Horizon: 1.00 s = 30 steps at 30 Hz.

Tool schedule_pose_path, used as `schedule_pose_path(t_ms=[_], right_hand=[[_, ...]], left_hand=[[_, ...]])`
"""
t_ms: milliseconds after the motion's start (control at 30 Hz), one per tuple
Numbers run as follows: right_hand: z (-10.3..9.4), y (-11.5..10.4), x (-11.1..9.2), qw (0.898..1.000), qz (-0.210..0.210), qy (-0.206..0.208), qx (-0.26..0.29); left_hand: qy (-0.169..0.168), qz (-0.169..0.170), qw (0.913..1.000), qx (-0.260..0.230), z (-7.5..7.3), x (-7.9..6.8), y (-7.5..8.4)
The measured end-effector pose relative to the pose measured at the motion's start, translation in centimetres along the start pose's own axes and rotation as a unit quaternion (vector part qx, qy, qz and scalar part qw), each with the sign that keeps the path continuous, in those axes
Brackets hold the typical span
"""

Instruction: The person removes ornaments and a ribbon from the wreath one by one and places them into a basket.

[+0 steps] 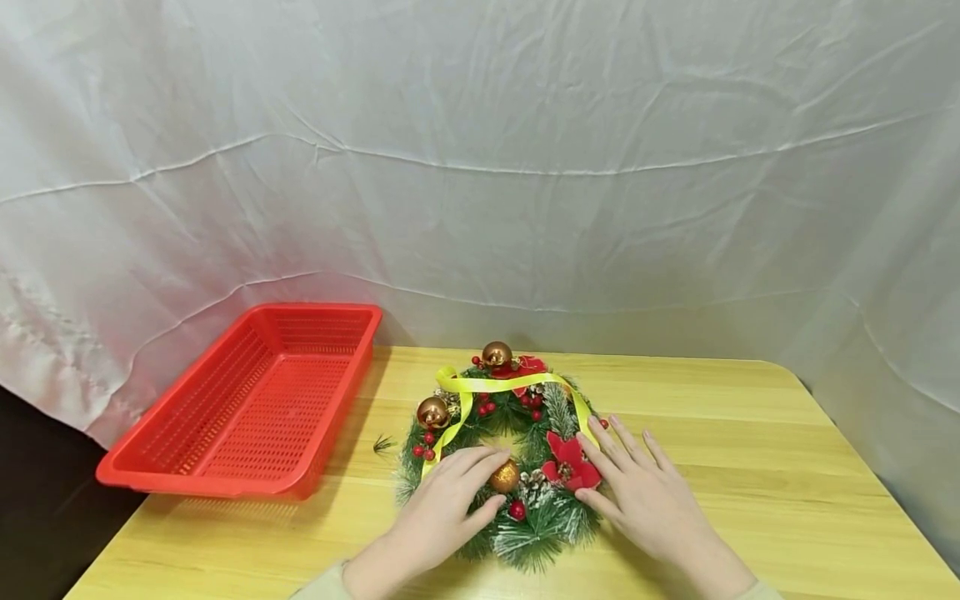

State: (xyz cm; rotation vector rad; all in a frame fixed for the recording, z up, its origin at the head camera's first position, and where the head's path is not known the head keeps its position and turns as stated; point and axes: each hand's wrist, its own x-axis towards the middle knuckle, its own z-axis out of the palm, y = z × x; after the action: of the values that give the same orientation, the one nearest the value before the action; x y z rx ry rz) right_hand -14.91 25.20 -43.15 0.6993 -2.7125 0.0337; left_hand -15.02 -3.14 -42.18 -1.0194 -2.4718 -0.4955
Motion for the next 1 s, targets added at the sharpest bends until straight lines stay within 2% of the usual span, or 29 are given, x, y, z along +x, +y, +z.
schedule_pose_path(t_ms=[167, 567, 800, 1000], right_hand=[[0.1, 0.1, -0.1, 1.000, -0.004, 0.005, -0.005], [0.1, 0.0, -0.1, 1.000, -0.003, 0.004, -0.001], [0.1, -0.1, -0.1, 1.000, -0.005, 0.008, -0.004], [0.2, 0.0, -0.1, 1.000, -0.004, 0.013, -0.007]], left_hand=[[0.015, 0.000, 0.9999, -0.001, 0.2, 0.1, 0.0], [0.028, -0.020, 0.9993, -0.009, 0.4, 0.3, 0.2], [0.029, -0.028, 0.9991, -0.016, -0.2, 0.5, 0.3], [0.048, -0.019, 0.9986, -0.008, -0.9, 0.9, 0.3]])
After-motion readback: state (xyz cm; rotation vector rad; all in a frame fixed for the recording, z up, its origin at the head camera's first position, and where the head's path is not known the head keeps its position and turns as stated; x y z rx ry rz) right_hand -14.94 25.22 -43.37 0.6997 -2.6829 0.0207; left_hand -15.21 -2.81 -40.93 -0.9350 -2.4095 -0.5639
